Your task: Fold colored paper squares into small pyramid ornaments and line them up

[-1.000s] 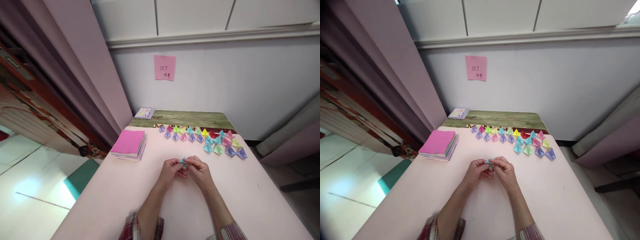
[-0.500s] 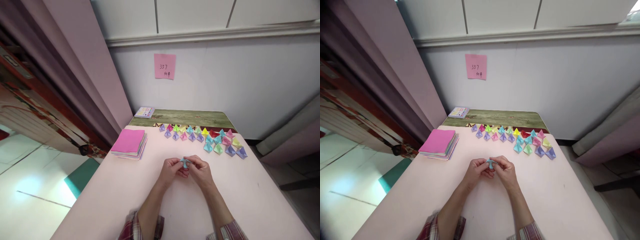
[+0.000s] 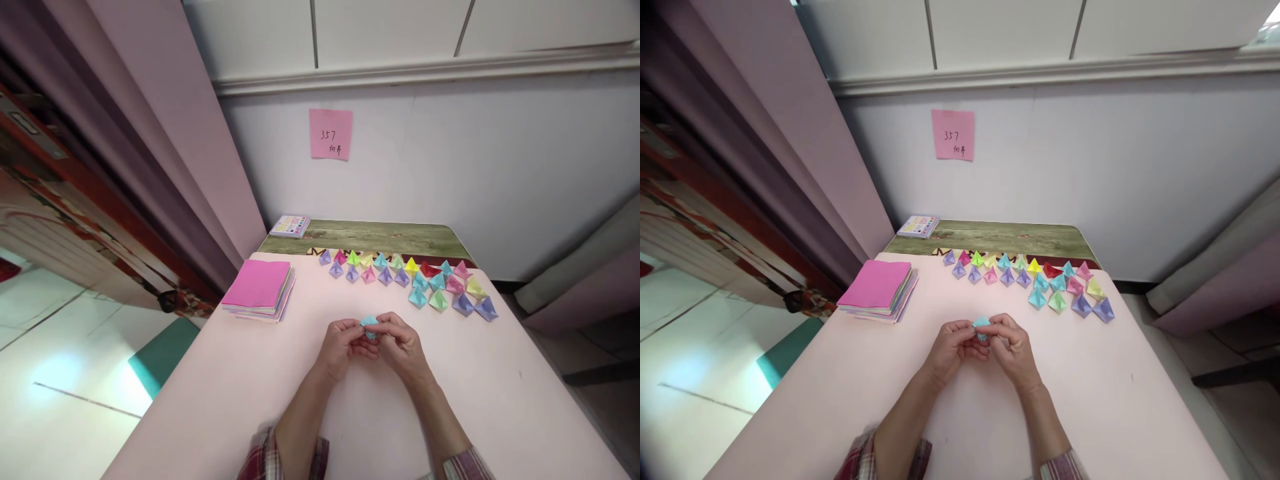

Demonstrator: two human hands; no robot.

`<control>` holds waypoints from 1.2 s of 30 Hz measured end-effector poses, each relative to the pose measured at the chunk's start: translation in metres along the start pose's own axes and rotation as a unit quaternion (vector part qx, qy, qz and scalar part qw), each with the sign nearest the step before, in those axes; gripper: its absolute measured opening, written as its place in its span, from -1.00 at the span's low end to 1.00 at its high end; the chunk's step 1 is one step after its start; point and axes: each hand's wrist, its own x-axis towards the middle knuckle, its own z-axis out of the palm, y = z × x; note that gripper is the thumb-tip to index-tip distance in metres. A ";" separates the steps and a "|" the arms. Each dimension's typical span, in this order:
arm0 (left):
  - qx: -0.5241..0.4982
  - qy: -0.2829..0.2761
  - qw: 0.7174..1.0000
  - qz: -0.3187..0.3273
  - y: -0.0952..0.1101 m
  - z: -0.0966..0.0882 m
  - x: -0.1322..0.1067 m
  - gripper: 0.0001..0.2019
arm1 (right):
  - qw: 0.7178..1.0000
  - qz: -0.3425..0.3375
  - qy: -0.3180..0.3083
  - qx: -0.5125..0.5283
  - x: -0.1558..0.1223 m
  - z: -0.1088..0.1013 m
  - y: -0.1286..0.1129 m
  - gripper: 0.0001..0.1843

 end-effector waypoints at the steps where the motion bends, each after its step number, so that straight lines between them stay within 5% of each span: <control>1: -0.001 -0.003 1.000 0.001 0.000 0.000 0.000 -0.74 | 1.000 -0.005 -0.006 -0.005 0.000 -0.001 -0.001 -0.58; 6: -0.016 -0.022 1.000 0.008 0.002 -0.001 -0.001 -0.68 | 0.998 -0.045 -0.016 -0.044 -0.001 -0.003 -0.003 -0.52; 13: -0.023 0.046 0.999 -0.011 -0.001 -0.002 0.003 -0.58 | 0.994 -0.074 -0.038 -0.074 0.001 -0.001 -0.007 -0.61; 20: 0.080 0.077 0.993 0.037 -0.008 -0.005 0.009 -0.55 | 0.985 0.122 0.103 0.060 0.003 0.007 -0.003 -0.68; 24: 0.108 0.048 0.992 0.052 -0.009 -0.002 0.009 -0.60 | 0.975 0.172 0.110 0.087 0.003 0.012 0.003 -0.65; 31: 0.108 0.031 0.992 0.048 -0.002 0.002 0.006 -0.65 | 0.980 0.137 0.115 0.087 0.003 0.011 -0.001 -0.67; 36: 0.110 0.034 0.992 0.045 -0.003 0.000 0.006 -0.65 | 0.995 0.054 0.077 -0.028 0.002 0.006 -0.003 -0.87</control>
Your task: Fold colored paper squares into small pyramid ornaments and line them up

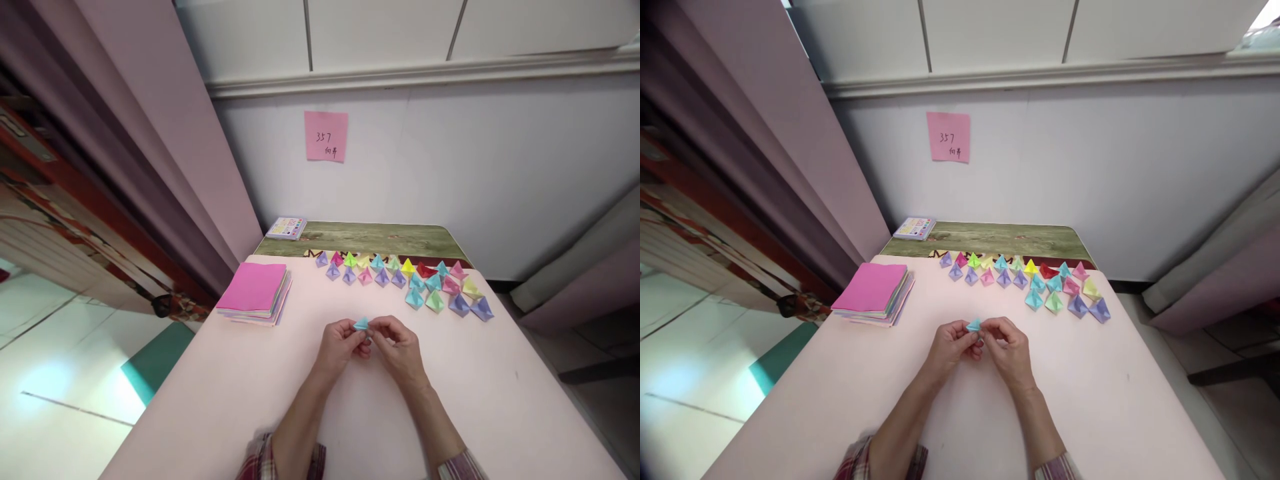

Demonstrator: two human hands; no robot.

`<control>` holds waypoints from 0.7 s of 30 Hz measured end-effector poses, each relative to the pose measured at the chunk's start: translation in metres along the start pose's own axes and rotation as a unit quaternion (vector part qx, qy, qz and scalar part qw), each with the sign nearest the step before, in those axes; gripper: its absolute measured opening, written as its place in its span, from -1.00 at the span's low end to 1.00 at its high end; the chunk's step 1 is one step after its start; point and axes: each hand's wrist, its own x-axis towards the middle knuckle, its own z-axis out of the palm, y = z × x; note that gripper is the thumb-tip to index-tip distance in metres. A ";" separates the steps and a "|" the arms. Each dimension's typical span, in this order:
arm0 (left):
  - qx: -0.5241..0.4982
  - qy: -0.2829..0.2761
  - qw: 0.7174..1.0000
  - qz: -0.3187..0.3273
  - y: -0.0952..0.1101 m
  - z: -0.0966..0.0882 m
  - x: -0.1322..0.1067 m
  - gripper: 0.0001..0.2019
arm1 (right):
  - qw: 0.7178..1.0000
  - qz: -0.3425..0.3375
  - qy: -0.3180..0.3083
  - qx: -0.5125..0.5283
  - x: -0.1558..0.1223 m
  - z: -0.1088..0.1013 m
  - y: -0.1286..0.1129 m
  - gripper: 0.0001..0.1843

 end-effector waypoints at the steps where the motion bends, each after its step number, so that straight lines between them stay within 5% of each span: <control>1: -0.003 -0.009 1.000 0.001 -0.001 0.000 0.000 -0.66 | 1.000 -0.020 -0.013 -0.014 0.000 -0.001 0.000 -0.86; 7: 0.009 -0.022 0.999 0.044 -0.002 -0.001 0.001 -0.73 | 0.997 -0.036 -0.063 -0.026 0.003 -0.004 0.005 -0.69; 16: 0.022 0.008 0.999 0.028 -0.001 0.000 0.001 -0.67 | 0.998 0.014 -0.055 -0.036 0.003 -0.005 0.015 -0.73; 21: 0.028 0.020 0.999 0.037 -0.002 0.001 0.000 -0.62 | 0.993 0.108 -0.044 0.033 0.003 -0.001 0.011 -0.68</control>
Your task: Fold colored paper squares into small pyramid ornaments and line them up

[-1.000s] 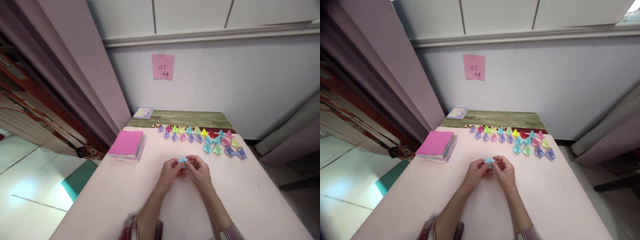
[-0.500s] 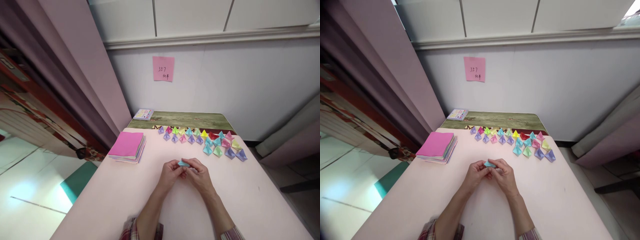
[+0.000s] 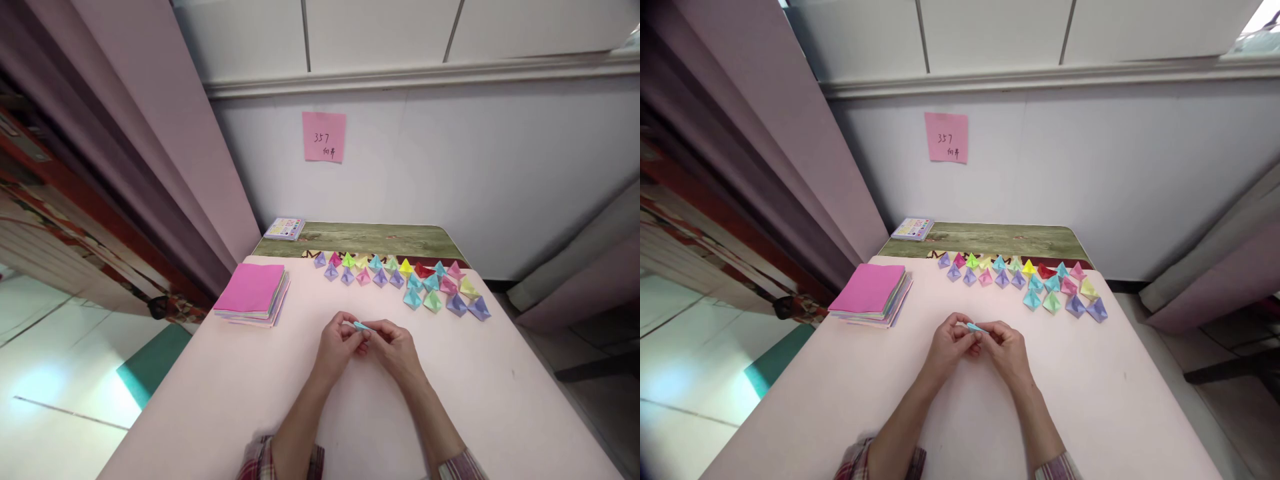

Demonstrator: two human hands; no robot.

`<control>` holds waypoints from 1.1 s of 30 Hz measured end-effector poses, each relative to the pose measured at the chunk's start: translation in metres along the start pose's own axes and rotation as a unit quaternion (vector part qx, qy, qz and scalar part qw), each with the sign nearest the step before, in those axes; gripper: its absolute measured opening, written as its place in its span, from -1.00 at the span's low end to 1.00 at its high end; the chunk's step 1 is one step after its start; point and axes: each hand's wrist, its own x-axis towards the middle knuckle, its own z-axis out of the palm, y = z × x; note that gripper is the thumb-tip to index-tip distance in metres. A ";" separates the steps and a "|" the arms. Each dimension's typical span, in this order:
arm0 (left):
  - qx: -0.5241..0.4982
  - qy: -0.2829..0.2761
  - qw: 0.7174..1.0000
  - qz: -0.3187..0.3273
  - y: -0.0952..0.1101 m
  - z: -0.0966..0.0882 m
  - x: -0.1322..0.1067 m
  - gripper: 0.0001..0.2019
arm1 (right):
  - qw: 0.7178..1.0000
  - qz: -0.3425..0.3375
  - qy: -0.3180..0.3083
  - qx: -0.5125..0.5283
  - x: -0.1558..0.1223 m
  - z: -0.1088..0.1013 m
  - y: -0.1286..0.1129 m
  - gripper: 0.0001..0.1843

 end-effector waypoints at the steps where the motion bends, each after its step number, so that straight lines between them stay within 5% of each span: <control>1: 0.012 -0.005 1.000 0.007 0.001 0.000 0.000 -0.64 | 0.999 0.025 -0.001 0.027 0.000 0.001 -0.001 -0.66; 4: 0.044 -0.019 0.999 0.022 0.005 0.000 -0.001 -0.68 | 0.996 0.065 0.008 0.066 0.000 0.002 -0.001 -0.63; 11: 0.093 -0.010 0.993 0.073 0.009 -0.005 0.001 -0.77 | 0.998 0.021 0.049 -0.018 0.001 -0.001 -0.004 -0.65; 21: 0.069 0.020 0.993 0.096 0.007 -0.002 0.001 -0.79 | 0.998 0.040 0.046 0.033 0.000 -0.001 -0.004 -0.62; 33: 0.126 0.022 0.989 0.076 0.013 -0.001 -0.003 -0.77 | 0.987 -0.077 0.032 -0.134 -0.009 0.006 -0.022 -0.79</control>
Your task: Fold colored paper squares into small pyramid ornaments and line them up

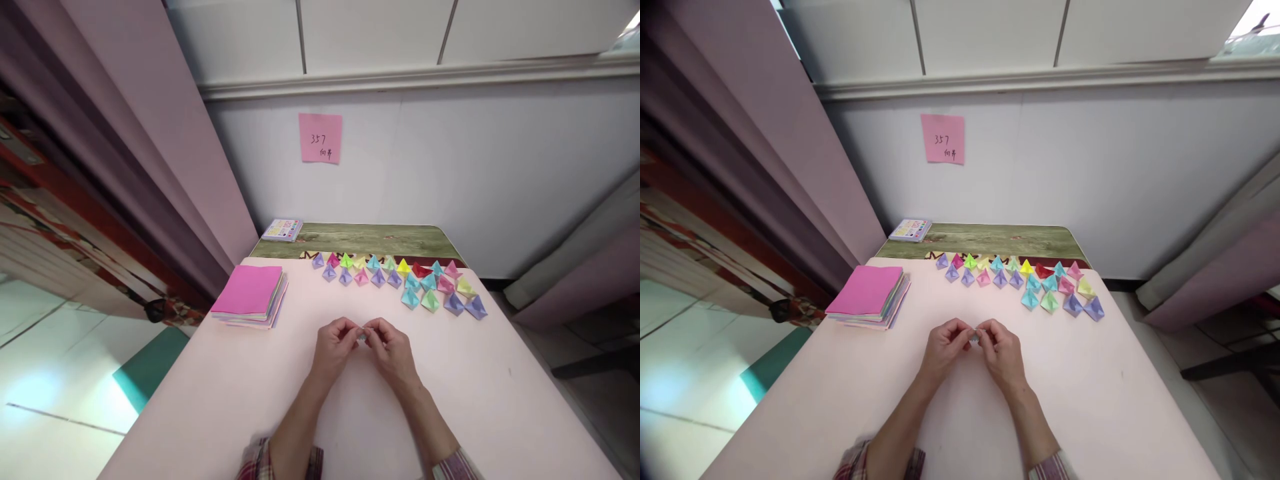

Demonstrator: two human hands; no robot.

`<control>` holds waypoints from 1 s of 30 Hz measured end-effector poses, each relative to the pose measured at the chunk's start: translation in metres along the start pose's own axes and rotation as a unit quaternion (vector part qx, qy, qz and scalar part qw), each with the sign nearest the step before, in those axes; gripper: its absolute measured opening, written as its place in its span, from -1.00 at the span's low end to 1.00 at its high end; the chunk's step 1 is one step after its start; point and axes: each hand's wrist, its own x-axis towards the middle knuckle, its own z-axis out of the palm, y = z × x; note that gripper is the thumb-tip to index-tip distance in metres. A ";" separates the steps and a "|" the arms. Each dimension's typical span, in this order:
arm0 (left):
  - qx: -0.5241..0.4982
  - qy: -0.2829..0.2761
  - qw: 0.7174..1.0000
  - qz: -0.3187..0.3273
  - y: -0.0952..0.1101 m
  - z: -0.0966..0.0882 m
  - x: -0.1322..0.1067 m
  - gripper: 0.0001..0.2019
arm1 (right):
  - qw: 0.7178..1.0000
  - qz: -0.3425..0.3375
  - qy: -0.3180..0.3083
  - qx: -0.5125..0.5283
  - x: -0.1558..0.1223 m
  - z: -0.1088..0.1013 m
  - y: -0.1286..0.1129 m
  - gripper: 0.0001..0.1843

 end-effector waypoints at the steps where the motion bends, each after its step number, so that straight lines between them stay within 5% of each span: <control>1: -0.001 0.003 1.000 -0.004 0.000 0.000 0.000 -0.77 | 1.000 -0.001 -0.004 -0.001 0.000 -0.001 -0.001 -0.79; 11: -0.037 -0.015 0.996 -0.079 -0.015 -0.001 0.005 -0.70 | 0.984 0.126 -0.045 0.121 0.003 0.005 0.012 -0.65; 17: 0.123 -0.006 0.988 -0.092 -0.011 -0.004 0.003 -0.54 | 0.957 0.229 -0.021 0.179 0.001 0.003 0.012 -0.50; 20: 0.248 0.062 0.966 -0.050 -0.010 -0.008 0.002 -0.50 | 0.954 0.251 0.035 0.162 0.001 0.000 0.014 -0.46; 25: 0.280 0.183 0.942 0.008 -0.010 -0.022 0.007 -0.72 | 0.968 0.198 0.126 0.086 0.001 -0.008 0.017 -0.52; 30: 0.155 0.076 0.984 0.035 -0.011 -0.032 0.012 -0.88 | 0.994 0.075 0.073 0.014 0.001 -0.007 0.010 -0.69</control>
